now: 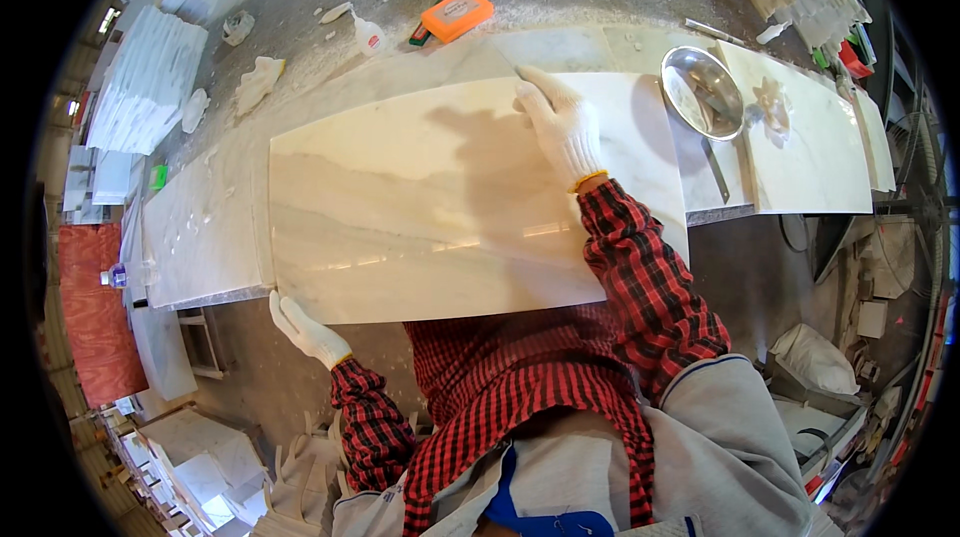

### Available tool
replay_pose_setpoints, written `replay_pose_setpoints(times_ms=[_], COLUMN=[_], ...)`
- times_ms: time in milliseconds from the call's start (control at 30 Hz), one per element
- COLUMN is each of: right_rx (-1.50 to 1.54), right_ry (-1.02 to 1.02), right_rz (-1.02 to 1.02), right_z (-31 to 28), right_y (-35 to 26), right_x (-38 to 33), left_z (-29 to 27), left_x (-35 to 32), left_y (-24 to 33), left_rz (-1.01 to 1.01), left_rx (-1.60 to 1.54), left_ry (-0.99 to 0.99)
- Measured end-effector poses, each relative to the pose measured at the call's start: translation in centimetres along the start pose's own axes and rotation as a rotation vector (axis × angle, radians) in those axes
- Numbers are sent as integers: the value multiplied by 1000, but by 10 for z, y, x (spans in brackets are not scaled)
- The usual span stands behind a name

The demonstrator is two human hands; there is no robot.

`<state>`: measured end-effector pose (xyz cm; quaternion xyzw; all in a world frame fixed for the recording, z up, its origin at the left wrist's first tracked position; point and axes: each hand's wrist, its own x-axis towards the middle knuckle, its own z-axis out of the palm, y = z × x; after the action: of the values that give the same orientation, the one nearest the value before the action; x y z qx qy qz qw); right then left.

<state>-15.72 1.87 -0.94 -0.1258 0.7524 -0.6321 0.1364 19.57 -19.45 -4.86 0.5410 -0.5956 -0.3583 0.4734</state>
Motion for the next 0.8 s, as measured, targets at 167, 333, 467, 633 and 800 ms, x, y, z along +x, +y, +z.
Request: replay_pose_setpoints(times_ms=[167, 333, 467, 633, 800], right_rx=[137, 111, 296, 543, 446], right_ry=[38, 61, -77, -134, -103], right_rz=[-112, -254, -215, -19, -17], right_z=[36, 80, 115, 112, 98], right_y=[0, 0, 6, -9, -13], right_x=[12, 21, 28, 32, 38], left_z=[2, -1, 0, -1, 0], left_x=[-1, 0, 0, -1, 1], left_y=[5, -1, -2, 0, -5], left_rz=[-24, -11, -15, -31, -22], left_rx=[-26, -16, 1, -43, -67], left_ry=[-3, 5, -9, -2, 21])
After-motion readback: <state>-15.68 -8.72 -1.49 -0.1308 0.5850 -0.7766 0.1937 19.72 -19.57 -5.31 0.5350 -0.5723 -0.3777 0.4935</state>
